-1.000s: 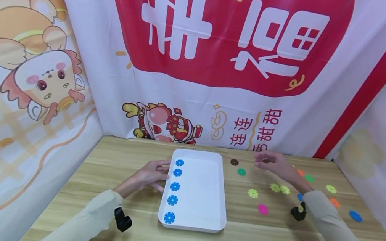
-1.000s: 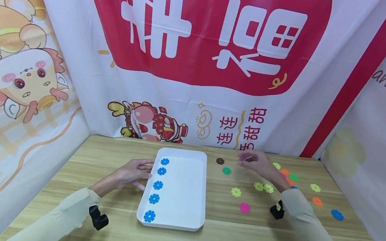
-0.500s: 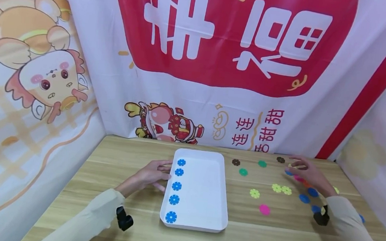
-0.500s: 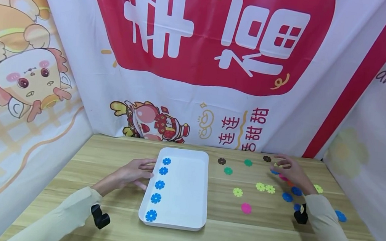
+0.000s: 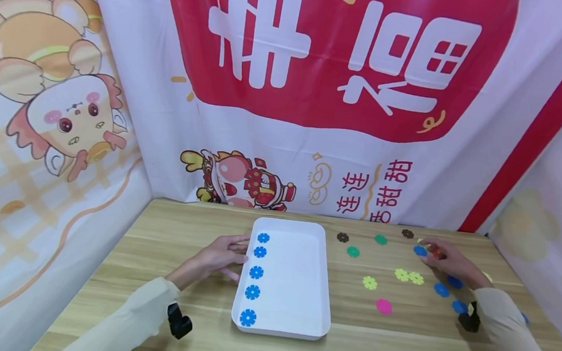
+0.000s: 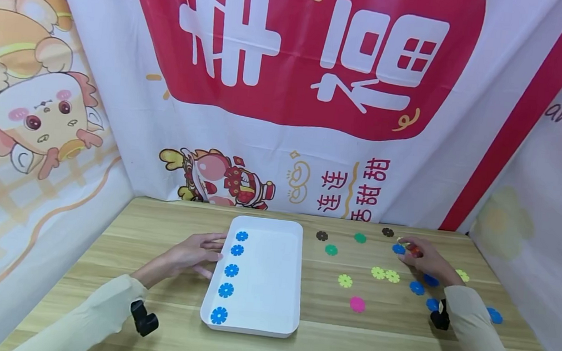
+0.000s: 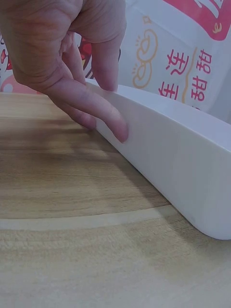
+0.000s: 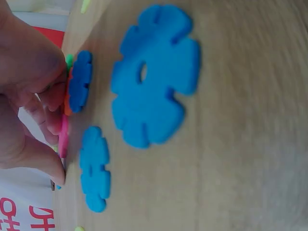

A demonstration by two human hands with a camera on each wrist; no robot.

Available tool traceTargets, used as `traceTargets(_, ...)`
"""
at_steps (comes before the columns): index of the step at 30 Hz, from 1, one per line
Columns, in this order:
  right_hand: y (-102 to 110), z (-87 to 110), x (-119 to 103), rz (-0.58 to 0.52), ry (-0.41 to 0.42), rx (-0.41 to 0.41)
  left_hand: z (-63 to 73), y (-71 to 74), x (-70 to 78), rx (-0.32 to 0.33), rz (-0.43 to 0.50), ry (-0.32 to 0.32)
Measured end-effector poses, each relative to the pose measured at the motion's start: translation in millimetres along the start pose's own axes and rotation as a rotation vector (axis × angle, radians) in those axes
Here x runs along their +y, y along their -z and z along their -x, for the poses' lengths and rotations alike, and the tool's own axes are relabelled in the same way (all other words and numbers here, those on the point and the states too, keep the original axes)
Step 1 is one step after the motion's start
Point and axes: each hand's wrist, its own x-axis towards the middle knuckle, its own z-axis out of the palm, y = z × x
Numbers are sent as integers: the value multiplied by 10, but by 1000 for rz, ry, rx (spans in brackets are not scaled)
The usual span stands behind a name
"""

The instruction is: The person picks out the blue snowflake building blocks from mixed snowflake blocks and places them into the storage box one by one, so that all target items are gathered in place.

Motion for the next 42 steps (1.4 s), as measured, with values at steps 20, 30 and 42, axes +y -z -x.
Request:
traceTargets(20, 27, -32, -68, 29, 73, 40, -17, -13, -8, 9, -19, 10)
traceTargets(30, 63, -108, -93, 76, 159, 117, -10, -30, 5, 19, -4, 24)
traceTargets(42, 40, -88, -474, 3, 65, 188, 13, -39, 21, 30, -10, 32)
